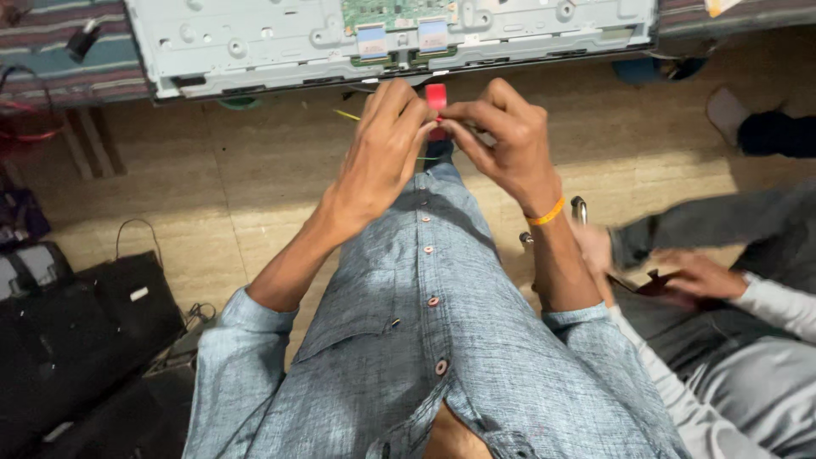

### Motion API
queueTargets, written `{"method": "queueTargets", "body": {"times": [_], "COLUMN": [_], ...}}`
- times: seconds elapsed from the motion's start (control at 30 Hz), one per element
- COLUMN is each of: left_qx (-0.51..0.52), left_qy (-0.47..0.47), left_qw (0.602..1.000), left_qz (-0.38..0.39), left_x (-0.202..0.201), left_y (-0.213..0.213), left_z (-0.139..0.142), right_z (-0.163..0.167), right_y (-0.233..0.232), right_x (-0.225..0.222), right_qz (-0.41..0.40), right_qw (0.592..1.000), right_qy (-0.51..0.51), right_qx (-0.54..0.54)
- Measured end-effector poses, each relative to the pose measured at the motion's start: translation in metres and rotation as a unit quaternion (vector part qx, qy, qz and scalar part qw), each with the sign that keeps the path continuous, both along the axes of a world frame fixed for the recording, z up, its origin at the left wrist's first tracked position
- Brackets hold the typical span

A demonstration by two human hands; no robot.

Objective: The person solders and insulates wires on the back panel of a disassembled television. They twist wire ends together, apply solder with a soldering iron, trim with pliers, and wrap the joint with red electrical tape.

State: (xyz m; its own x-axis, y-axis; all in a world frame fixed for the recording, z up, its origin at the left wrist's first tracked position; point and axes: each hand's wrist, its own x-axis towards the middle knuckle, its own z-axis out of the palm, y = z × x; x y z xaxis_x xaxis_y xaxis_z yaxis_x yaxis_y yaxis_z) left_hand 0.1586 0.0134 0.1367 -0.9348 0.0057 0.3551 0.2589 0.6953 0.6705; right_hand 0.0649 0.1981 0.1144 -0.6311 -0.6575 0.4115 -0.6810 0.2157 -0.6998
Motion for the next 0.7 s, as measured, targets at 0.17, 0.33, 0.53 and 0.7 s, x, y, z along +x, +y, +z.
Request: {"method": "queueTargets", "body": {"times": [0.17, 0.33, 0.53, 0.7], "left_qx": [-0.047, -0.011, 0.007, 0.11], "left_qy": [-0.009, -0.028, -0.063, -0.12], "left_qw": [0.999, 0.999, 0.998, 0.987], "left_qz": [-0.018, -0.034, -0.024, -0.011], "left_x": [0.001, 0.001, -0.004, -0.007], "left_y": [0.001, 0.0, 0.0, 0.0], "left_z": [0.004, 0.009, 0.007, 0.003], "right_z": [0.002, 0.0, -0.002, -0.002], "right_y": [0.003, 0.006, 0.002, 0.004], "right_x": [0.0, 0.0, 0.001, 0.002], "right_qz": [-0.012, 0.017, 0.0, -0.004], "right_qw": [0.999, 0.998, 0.996, 0.993], "right_qy": [0.032, -0.06, -0.084, -0.118], "right_qx": [0.027, -0.032, 0.013, -0.007]}}
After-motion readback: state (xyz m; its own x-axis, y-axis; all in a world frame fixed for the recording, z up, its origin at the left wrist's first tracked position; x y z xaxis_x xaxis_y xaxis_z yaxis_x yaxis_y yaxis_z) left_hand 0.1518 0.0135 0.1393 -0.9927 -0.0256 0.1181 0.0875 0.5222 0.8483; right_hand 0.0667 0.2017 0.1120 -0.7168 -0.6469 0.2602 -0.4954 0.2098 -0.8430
